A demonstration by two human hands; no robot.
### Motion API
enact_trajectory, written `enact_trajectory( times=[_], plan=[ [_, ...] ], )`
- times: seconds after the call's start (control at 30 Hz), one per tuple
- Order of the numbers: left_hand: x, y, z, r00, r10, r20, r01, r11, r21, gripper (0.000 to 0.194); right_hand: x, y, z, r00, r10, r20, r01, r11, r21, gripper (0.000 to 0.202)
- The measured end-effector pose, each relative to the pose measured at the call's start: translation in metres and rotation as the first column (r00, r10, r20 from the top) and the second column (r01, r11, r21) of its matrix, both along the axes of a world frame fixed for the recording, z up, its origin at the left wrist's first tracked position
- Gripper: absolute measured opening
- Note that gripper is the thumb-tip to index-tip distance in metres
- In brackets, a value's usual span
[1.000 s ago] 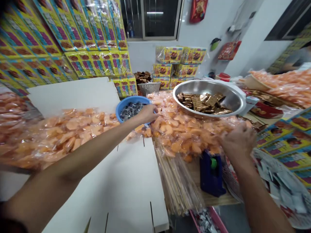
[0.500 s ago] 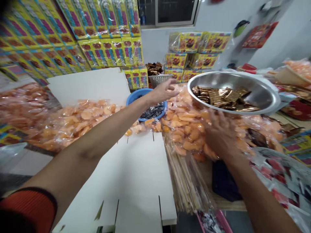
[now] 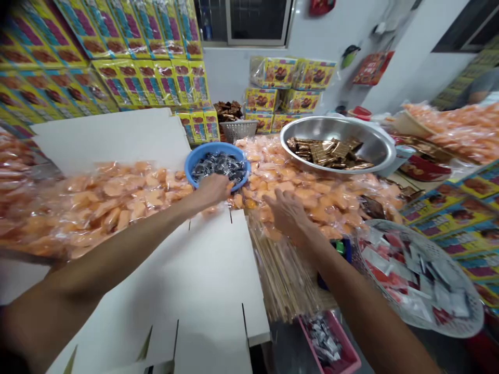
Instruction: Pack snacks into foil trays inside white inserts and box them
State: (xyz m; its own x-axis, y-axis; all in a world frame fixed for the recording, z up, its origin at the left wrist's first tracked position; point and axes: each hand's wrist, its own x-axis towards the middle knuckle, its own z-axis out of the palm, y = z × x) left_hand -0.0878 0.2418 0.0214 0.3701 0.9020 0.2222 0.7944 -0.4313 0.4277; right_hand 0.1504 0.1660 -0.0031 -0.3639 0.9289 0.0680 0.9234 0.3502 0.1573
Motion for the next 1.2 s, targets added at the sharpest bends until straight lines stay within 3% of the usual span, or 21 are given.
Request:
enact_trajectory(
  times=[0.1, 0.2, 0.27, 0.33, 0.43, 0.5, 0.57, 0.67, 0.8, 0.9, 1.03, 1.1, 1.2],
  plan=[
    [0.013, 0.013, 0.035, 0.994, -0.039, 0.102, 0.038, 0.999, 0.007, 0.042, 0.003, 0.024, -0.013, 0.975, -0.115, -0.189, 0.121, 0.992, 0.021, 0.045],
    [0.021, 0.013, 0.045, 0.994, -0.099, 0.038, 0.1, 0.995, -0.01, 0.046, 0.024, 0.044, -0.01, 0.879, -0.205, -0.43, 0.23, 0.973, 0.005, 0.033],
    [0.025, 0.004, 0.031, 0.989, -0.092, -0.118, 0.083, 0.993, -0.081, 0.033, 0.041, 0.049, -0.004, 0.741, -0.217, -0.635, 0.264, 0.964, -0.02, 0.03],
    [0.028, -0.008, 0.007, 0.977, -0.073, -0.2, 0.044, 0.989, -0.145, 0.022, 0.056, 0.048, 0.0, 0.505, -0.203, -0.839, 0.265, 0.961, -0.074, 0.033],
    [0.034, -0.018, -0.027, 0.981, -0.027, -0.192, -0.008, 0.984, -0.176, 0.025, 0.072, 0.042, 0.004, 0.179, -0.184, -0.966, 0.215, 0.966, -0.144, 0.035],
    [0.039, -0.016, -0.037, 0.99, 0.004, -0.143, -0.029, 0.984, -0.174, 0.029, 0.079, 0.039, 0.007, -0.025, -0.174, -0.984, 0.153, 0.972, -0.176, 0.036],
    [0.044, -0.009, -0.035, 0.997, 0.03, -0.065, -0.04, 0.986, -0.161, 0.03, 0.084, 0.036, 0.011, -0.163, -0.169, -0.972, 0.107, 0.976, -0.188, 0.038],
    [0.049, 0.004, -0.017, 0.996, 0.03, 0.087, -0.019, 0.991, -0.131, 0.034, 0.084, 0.031, 0.02, -0.226, -0.142, -0.964, 0.12, 0.978, -0.172, 0.036],
    [0.052, 0.014, 0.006, 0.966, -0.056, 0.253, 0.082, 0.992, -0.093, 0.038, 0.072, 0.023, 0.036, -0.287, -0.112, -0.951, 0.142, 0.977, -0.158, 0.035],
    [0.057, 0.017, 0.017, 0.946, -0.169, 0.276, 0.182, 0.983, -0.023, 0.049, 0.061, 0.02, 0.052, -0.257, -0.097, -0.961, 0.167, 0.976, -0.143, 0.033],
    [0.077, 0.018, 0.026, 0.928, -0.305, 0.215, 0.299, 0.952, 0.061, 0.072, 0.046, 0.017, 0.082, -0.15, -0.092, -0.984, 0.134, 0.985, -0.112, 0.03],
    [0.089, 0.021, 0.032, 0.896, -0.354, 0.269, 0.356, 0.934, 0.044, 0.055, 0.041, 0.017, 0.101, -0.121, -0.076, -0.99, 0.117, 0.989, -0.09, 0.031],
    [0.096, 0.031, 0.045, 0.821, -0.361, 0.442, 0.392, 0.92, 0.022, 0.024, 0.044, 0.02, 0.13, -0.136, 0.052, -0.989, 0.154, 0.988, 0.031, 0.024]
  ],
)
